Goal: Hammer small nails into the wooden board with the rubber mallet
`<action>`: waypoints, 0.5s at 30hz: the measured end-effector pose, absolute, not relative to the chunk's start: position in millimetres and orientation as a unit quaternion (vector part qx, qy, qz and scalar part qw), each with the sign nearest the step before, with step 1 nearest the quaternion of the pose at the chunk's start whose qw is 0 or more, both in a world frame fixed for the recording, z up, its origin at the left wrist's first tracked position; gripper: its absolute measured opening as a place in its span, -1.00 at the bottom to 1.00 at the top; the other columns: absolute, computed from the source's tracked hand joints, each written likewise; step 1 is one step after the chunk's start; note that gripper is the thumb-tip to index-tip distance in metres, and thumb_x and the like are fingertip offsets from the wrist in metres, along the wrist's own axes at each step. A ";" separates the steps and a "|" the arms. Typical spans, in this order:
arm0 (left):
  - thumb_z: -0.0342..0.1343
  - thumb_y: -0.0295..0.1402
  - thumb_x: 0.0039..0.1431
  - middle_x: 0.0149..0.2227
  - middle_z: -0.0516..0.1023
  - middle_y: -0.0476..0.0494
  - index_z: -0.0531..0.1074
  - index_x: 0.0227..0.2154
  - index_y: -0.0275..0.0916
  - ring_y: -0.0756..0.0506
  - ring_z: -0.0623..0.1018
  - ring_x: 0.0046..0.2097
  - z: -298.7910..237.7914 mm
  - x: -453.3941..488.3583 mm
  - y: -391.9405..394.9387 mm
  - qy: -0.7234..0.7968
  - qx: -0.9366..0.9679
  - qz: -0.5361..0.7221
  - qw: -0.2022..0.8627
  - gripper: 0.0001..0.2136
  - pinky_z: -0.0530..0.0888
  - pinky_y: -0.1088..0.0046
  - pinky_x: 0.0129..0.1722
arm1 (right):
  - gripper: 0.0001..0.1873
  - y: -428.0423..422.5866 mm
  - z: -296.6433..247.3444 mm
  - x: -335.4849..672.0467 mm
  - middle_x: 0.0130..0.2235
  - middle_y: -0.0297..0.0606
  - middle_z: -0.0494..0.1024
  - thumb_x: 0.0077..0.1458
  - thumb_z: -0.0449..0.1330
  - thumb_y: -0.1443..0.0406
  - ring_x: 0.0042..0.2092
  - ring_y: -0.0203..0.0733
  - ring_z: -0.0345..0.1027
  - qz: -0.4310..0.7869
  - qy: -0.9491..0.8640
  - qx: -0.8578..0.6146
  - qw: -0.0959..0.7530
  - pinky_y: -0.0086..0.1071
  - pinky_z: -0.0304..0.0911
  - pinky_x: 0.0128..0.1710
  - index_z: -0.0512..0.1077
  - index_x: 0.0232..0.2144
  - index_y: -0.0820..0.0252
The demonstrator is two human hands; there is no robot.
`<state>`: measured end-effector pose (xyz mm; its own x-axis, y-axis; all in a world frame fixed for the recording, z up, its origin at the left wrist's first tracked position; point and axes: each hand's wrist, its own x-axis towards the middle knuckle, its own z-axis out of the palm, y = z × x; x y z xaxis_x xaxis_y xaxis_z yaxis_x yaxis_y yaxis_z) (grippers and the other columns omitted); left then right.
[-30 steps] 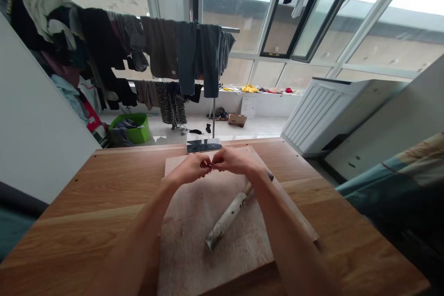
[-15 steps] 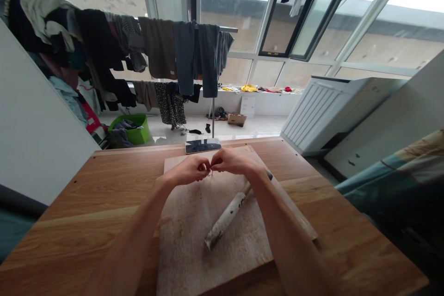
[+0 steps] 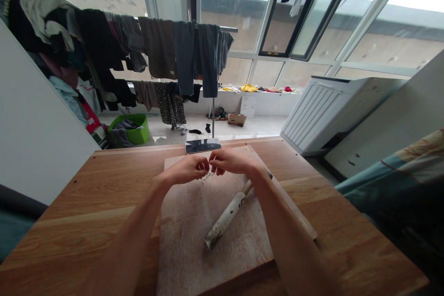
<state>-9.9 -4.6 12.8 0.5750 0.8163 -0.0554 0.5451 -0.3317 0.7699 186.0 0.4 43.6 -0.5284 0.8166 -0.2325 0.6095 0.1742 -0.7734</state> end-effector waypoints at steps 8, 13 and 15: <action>0.13 -0.19 0.19 -0.40 0.54 -0.04 0.48 -0.29 -0.23 -0.04 0.54 -0.40 18.1 -14.3 -5.0 0.390 0.790 0.176 0.439 -0.79 0.46 0.47 -0.42 | -0.81 0.3 45.6 188.3 -0.34 -0.27 0.60 0.33 0.07 0.39 -0.38 -0.30 0.51 0.480 -0.738 -0.446 0.161 -0.50 0.44 -0.47 0.34 -0.03 0.26; 0.14 -0.15 0.22 -0.32 0.53 -0.08 0.44 -0.25 -0.26 -0.05 0.59 -0.35 16.1 -14.4 -4.4 0.360 0.748 0.198 0.521 -0.75 0.56 0.42 -0.36 | -0.74 4.7 45.3 195.0 -0.30 -0.26 0.60 0.31 0.11 0.38 -0.35 -0.32 0.48 0.420 -0.772 -0.442 0.183 -0.49 0.44 -0.36 0.35 0.04 0.25; 0.15 -0.15 0.21 -0.31 0.52 -0.09 0.42 -0.25 -0.26 -0.07 0.60 -0.31 17.4 -14.3 -5.6 0.366 0.734 0.198 0.537 -0.75 0.59 0.39 -0.33 | -0.72 7.2 43.0 197.9 -0.29 -0.25 0.59 0.30 0.13 0.35 -0.35 -0.31 0.48 0.409 -0.775 -0.444 0.188 -0.47 0.44 -0.36 0.36 0.05 0.25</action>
<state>-14.3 -5.6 17.4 0.6546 0.7490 -0.1026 0.3239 -0.1552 0.9333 197.9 7.2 43.0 -0.5359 0.8412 -0.0722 0.5343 0.2717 -0.8004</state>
